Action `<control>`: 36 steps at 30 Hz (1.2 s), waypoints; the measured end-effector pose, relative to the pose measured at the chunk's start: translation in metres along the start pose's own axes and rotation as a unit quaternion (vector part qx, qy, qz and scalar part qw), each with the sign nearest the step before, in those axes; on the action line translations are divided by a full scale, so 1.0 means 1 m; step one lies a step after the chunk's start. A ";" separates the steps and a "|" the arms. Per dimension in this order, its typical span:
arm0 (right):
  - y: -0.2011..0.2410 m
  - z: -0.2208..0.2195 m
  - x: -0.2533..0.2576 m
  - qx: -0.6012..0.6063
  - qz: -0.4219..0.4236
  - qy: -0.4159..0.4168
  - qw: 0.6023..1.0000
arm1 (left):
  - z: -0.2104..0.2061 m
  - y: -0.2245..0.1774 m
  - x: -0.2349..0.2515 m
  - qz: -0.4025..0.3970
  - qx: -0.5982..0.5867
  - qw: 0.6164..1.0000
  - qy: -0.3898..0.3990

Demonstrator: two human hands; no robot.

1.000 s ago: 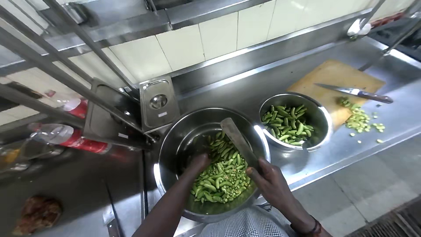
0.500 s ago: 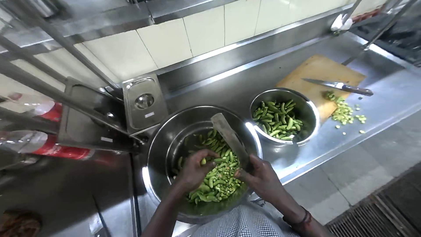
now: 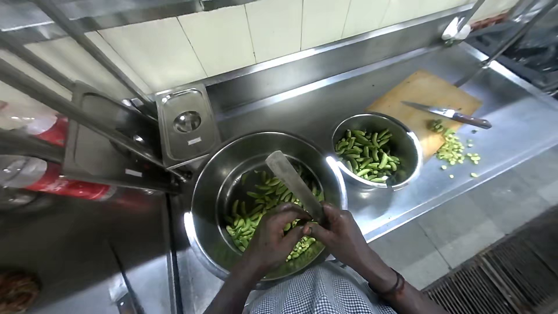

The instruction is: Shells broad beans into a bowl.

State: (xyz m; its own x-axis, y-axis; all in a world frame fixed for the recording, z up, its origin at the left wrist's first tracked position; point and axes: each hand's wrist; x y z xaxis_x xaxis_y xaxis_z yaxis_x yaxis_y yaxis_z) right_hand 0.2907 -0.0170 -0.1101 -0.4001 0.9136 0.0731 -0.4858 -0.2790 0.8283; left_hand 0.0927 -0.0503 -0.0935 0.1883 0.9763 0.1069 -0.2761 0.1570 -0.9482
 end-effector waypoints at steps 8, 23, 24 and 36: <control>0.001 -0.005 -0.005 0.016 -0.002 0.018 1.000 | -0.009 0.002 0.001 -0.030 0.022 0.985 -0.170; 0.006 -0.010 -0.003 -0.047 0.041 -0.023 0.998 | -0.009 -0.009 0.000 0.254 -0.493 0.819 -0.147; 0.006 -0.010 -0.003 -0.054 0.042 -0.022 0.997 | -0.010 -0.010 0.000 0.256 -0.497 0.816 -0.148; -0.005 -0.004 -0.001 -0.053 0.060 -0.024 0.997 | 0.026 -0.002 0.009 0.184 -0.539 0.770 -0.289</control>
Point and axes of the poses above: each hand's wrist, its own x-axis towards the middle knuckle, its own z-axis out of the back of the hand, y = z × x, and after that the axes turned 10 degrees about -x, right-handed
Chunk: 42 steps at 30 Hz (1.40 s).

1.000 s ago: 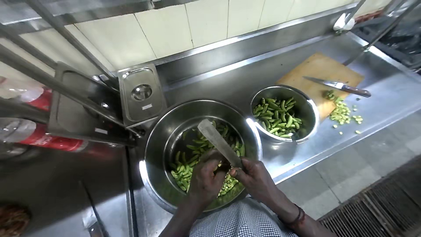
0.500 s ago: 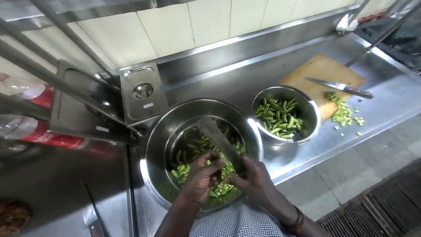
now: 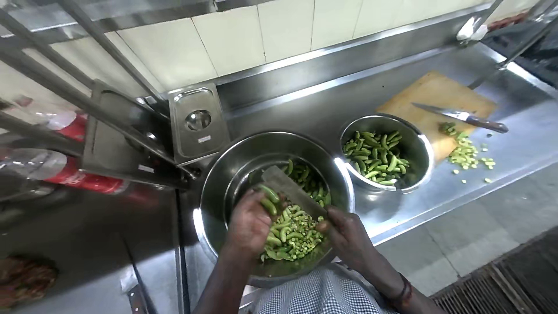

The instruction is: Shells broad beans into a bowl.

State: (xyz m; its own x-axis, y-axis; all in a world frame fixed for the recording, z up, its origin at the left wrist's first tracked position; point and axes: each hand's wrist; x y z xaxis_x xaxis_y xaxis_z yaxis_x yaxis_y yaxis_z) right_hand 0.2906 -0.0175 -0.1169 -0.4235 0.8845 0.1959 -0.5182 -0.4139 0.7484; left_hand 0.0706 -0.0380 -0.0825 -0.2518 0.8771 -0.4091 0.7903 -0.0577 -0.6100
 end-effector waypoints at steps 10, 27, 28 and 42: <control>-0.004 0.006 0.003 -0.016 -0.067 -0.038 0.997 | 0.015 -0.017 0.070 -0.104 0.549 0.828 0.042; -0.010 0.005 0.000 0.019 -0.092 -0.026 0.995 | 0.059 0.044 0.122 0.086 0.839 0.530 0.093; -0.009 0.004 0.001 0.016 -0.087 -0.024 0.996 | 0.061 0.046 0.123 0.081 0.839 0.530 0.092; -0.007 0.007 0.003 0.053 -0.107 0.023 0.993 | -0.001 0.023 0.014 -0.249 0.609 0.702 0.274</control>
Point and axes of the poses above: each hand's wrist, its own x-axis towards the middle knuckle, its own z-axis out of the back of the hand, y = z × x, and after that the axes turned 10 degrees about -x, right-handed
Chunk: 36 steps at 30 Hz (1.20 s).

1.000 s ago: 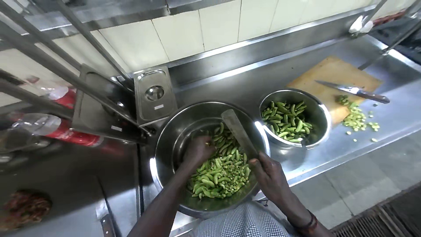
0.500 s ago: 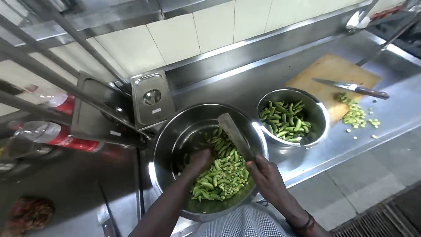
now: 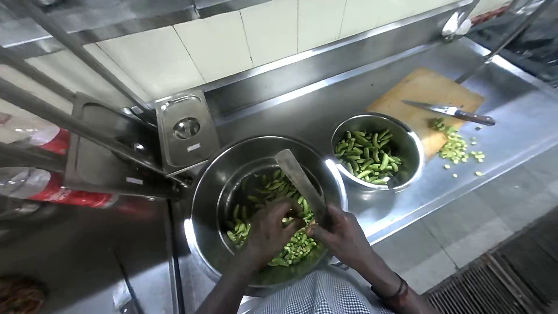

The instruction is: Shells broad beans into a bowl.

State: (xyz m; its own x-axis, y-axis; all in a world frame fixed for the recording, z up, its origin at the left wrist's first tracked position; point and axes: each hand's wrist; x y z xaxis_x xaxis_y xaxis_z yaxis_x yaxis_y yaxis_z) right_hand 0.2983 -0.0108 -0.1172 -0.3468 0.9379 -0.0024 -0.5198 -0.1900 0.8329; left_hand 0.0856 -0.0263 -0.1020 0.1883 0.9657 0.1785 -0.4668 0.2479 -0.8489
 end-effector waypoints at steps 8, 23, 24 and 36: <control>0.009 -0.004 0.000 -0.031 0.025 0.026 0.999 | -0.019 -0.006 -0.017 -0.055 -0.031 0.996 -0.067; 0.009 -0.005 -0.002 -0.033 0.051 0.009 0.998 | -0.004 -0.012 -0.014 0.316 -0.678 0.631 -0.206; 0.010 -0.006 -0.002 -0.036 0.052 0.005 0.998 | -0.005 -0.013 -0.013 0.333 -0.691 0.606 -0.210; 0.014 -0.013 -0.002 -0.023 0.097 -0.022 0.995 | -0.023 -0.019 -0.020 0.339 -0.721 0.592 -0.123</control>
Point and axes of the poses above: each hand's wrist, its own x-axis towards the middle knuckle, its own z-axis out of the back of the hand, y = z × x, and after that the axes turned 10 degrees about -x, right-handed
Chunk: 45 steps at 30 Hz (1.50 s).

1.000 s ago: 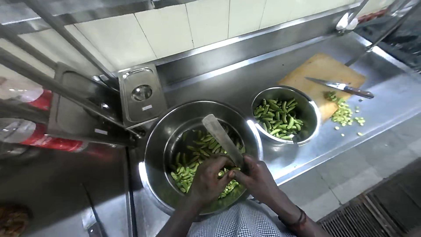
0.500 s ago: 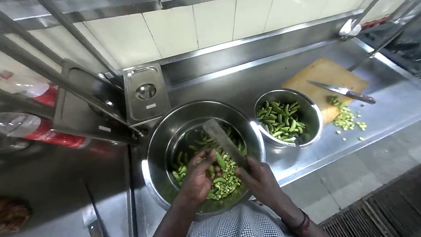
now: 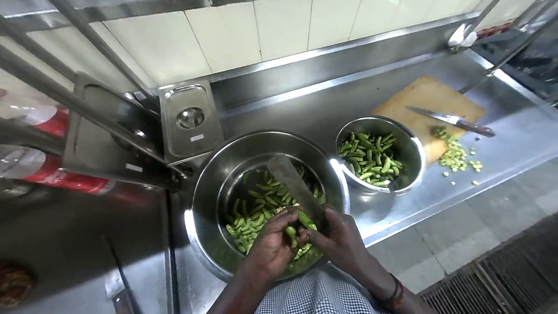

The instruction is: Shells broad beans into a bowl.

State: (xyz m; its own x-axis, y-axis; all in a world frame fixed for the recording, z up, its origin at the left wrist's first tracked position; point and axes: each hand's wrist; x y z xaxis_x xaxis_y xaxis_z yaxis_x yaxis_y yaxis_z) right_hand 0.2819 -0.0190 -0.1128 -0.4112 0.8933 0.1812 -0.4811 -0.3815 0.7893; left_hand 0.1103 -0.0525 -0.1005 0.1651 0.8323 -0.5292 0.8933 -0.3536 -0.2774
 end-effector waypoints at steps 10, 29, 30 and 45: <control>-0.006 -0.004 -0.002 -0.023 -0.002 0.013 1.000 | -0.003 0.002 0.001 -0.042 -0.011 0.997 -0.059; -0.016 0.003 -0.004 -0.063 -0.027 -0.022 0.997 | 0.053 -0.142 0.083 -0.201 0.447 0.842 -0.224; -0.017 0.004 -0.005 -0.060 -0.033 -0.025 0.997 | 0.055 -0.143 0.085 -0.186 0.593 0.744 -0.247; -0.023 0.016 -0.004 0.000 -0.072 -0.035 0.997 | 0.048 -0.117 0.065 -0.051 0.831 0.512 -0.212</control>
State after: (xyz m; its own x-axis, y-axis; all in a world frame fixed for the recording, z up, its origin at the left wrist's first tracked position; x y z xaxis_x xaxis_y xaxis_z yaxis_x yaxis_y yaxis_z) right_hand 0.3066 -0.0105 -0.1224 -0.2831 0.9533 0.1052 -0.5315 -0.2472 0.8102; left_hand -0.0033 0.0227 -0.1408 -0.2674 0.8398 -0.4724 -0.7583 -0.4859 -0.4346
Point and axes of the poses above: each hand's wrist, its own x-axis towards the middle knuckle, its own z-axis out of the back of the hand, y = z × x, and after that the axes turned 10 degrees about -x, right-handed
